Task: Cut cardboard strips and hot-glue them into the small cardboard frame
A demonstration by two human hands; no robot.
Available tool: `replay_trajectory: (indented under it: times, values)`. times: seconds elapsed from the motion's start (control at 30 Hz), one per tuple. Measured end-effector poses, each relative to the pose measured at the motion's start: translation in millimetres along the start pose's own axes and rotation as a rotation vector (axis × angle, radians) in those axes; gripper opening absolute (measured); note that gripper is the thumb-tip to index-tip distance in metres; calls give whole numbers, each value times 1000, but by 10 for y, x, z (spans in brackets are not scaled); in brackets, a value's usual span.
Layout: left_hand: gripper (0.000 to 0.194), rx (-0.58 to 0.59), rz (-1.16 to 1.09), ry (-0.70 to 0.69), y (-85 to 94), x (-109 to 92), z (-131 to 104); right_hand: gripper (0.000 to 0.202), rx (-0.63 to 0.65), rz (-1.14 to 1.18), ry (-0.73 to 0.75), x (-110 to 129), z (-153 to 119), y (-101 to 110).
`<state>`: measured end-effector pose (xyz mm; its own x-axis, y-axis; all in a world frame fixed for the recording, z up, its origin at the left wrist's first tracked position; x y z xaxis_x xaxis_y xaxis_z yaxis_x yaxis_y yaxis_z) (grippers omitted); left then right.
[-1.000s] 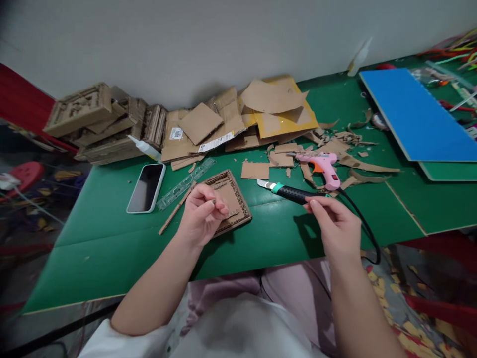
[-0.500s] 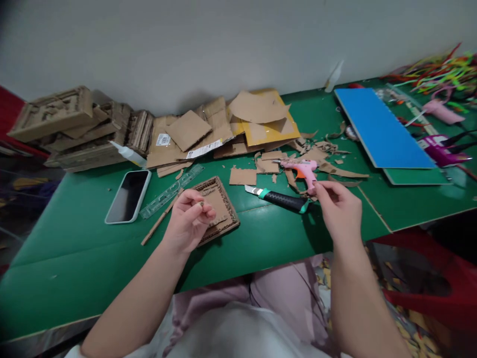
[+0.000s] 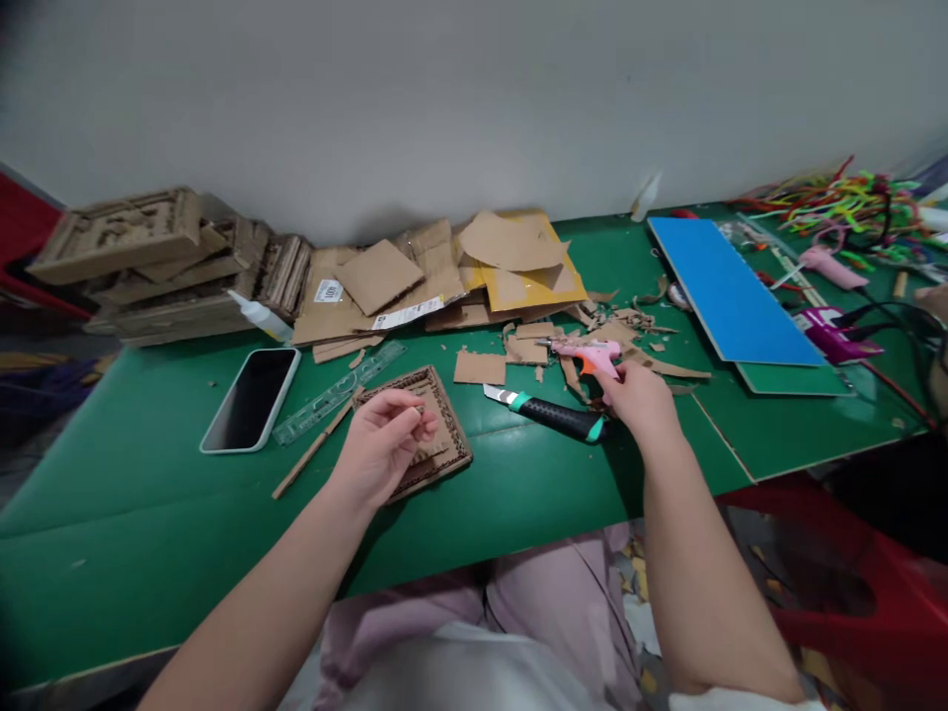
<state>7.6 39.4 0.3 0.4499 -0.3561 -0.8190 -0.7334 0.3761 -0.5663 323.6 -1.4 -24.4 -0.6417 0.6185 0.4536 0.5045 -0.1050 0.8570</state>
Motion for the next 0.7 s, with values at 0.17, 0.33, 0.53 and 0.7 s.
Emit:
replay_trajectory:
  times: [0.17, 0.33, 0.53, 0.7]
  values:
    - [19, -20, -7, -29, 17, -11, 27, 35, -50, 274, 37, -47, -144, 28]
    - [16, -27, 0, -56, 24, -11, 52, 39, 17, 798, 151, 85, -420, 93]
    - [14, -29, -5, -85, 24, 15, 39, 23, 131, 863, 199, 276, -775, 99]
    - [16, -34, -18, -72, 11, 8, 28, 23, 165, 804, 166, 447, -1084, 17]
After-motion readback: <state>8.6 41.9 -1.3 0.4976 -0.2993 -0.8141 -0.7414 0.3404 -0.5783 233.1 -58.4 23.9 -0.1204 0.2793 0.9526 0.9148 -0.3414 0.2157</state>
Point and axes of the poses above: each hand's wrist, its own z-axis towards the middle knuckle, its own y-axis out of the back of the hand, x = y × z, the point moved 2 cm from there along z, towards the middle knuckle, and after that the axes turned 8 degrees about x, right-handed, at the moved point
